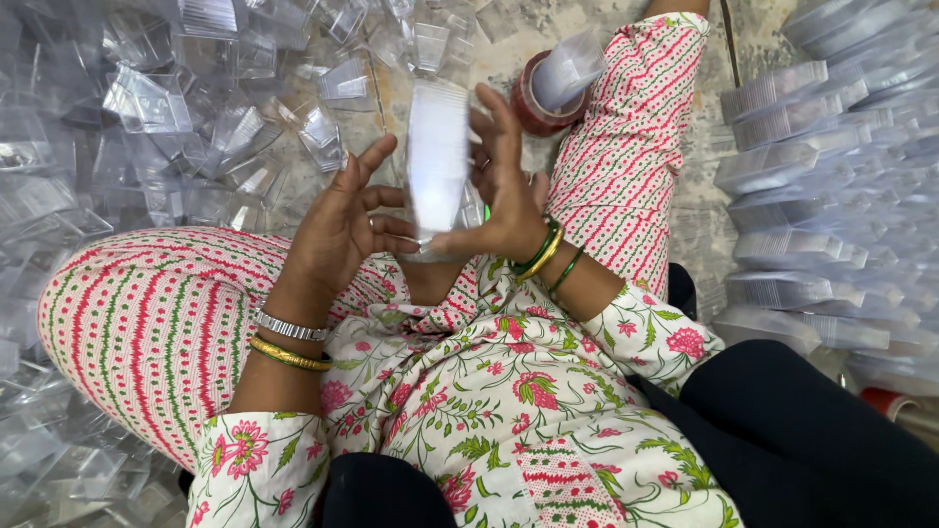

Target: The person sits on the floor surrounded by piles of clear plastic cups and counts them one at a time, gathering counted cups into a stack. They tap the stack to align the cups and place completed stacks aside with the other stacked piles.

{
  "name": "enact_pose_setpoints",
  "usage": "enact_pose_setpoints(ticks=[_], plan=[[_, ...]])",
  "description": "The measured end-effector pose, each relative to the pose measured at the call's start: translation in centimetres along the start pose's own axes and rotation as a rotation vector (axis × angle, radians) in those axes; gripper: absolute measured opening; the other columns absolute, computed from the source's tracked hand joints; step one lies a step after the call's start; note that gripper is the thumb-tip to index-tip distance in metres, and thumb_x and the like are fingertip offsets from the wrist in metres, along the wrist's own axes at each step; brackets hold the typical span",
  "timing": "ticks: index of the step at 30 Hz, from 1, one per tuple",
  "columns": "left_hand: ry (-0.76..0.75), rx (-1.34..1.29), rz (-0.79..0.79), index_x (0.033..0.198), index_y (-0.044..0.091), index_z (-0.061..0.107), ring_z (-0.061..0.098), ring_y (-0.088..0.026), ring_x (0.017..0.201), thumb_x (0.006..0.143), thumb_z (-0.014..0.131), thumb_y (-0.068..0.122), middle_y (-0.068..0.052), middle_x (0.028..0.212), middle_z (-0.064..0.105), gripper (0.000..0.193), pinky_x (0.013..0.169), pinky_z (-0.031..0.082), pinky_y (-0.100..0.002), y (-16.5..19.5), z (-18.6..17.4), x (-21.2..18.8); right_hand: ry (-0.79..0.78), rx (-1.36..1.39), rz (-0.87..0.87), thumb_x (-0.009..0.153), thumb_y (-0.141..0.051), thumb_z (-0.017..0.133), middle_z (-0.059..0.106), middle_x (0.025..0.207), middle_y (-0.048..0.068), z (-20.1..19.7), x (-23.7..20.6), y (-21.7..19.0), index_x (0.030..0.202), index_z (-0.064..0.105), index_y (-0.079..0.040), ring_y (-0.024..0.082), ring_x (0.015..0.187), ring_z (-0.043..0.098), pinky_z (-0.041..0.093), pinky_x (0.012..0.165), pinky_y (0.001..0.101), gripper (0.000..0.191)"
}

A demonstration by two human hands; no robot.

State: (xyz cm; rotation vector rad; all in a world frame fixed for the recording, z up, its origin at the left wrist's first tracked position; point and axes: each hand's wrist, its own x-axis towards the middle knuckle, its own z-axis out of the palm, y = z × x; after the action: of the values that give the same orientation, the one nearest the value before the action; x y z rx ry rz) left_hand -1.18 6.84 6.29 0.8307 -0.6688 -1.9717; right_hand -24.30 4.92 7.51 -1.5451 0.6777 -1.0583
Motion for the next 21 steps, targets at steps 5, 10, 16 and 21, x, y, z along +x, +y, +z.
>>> enact_pose_setpoints(ticks=[5,10,16,21], plan=[[-0.020,-0.126,0.080,0.157,0.009,0.039,0.062,-0.023,0.129,0.103,0.042,0.061,-0.010,0.141,0.062,0.076,0.106,0.056,-0.047,-1.5,0.5,0.3,-0.188,-0.590,-0.219,0.064,-0.044,0.103,0.011,0.174,0.018,1.1,-0.7,0.0,0.168,-0.004,-0.024,0.038,0.159,0.024,0.033,0.129,0.0517,0.150],[-0.013,-0.248,0.101,0.149,0.003,0.050,0.069,-0.029,0.105,0.109,0.040,0.064,-0.019,0.121,0.067,0.074,0.085,0.060,-0.048,-2.8,-0.6,0.5,-0.237,-0.503,-0.230,0.065,-0.053,0.103,0.000,0.173,0.021,1.8,-0.2,0.2,0.168,-0.009,-0.022,0.038,0.162,0.014,0.034,0.130,0.0473,0.156],[-0.201,-0.395,-0.074,0.142,0.008,0.053,0.074,-0.038,0.082,0.101,0.029,0.070,-0.023,0.106,0.070,0.078,0.070,0.062,-0.049,-3.0,-0.8,0.6,-0.214,-0.533,-0.240,0.061,-0.048,0.103,0.009,0.175,0.019,2.3,-0.3,0.1,0.168,-0.006,-0.022,0.039,0.160,0.015,0.022,0.133,0.0519,0.156],[0.055,-0.567,-0.065,0.144,0.004,0.051,0.074,-0.038,0.087,0.108,0.029,0.063,-0.022,0.114,0.069,0.072,0.074,0.063,-0.053,-2.6,0.2,0.8,-0.205,-0.518,-0.331,0.064,-0.045,0.103,0.016,0.173,0.017,1.9,-0.2,0.0,0.169,-0.002,-0.026,0.036,0.160,0.020,0.022,0.133,0.0494,0.149]])
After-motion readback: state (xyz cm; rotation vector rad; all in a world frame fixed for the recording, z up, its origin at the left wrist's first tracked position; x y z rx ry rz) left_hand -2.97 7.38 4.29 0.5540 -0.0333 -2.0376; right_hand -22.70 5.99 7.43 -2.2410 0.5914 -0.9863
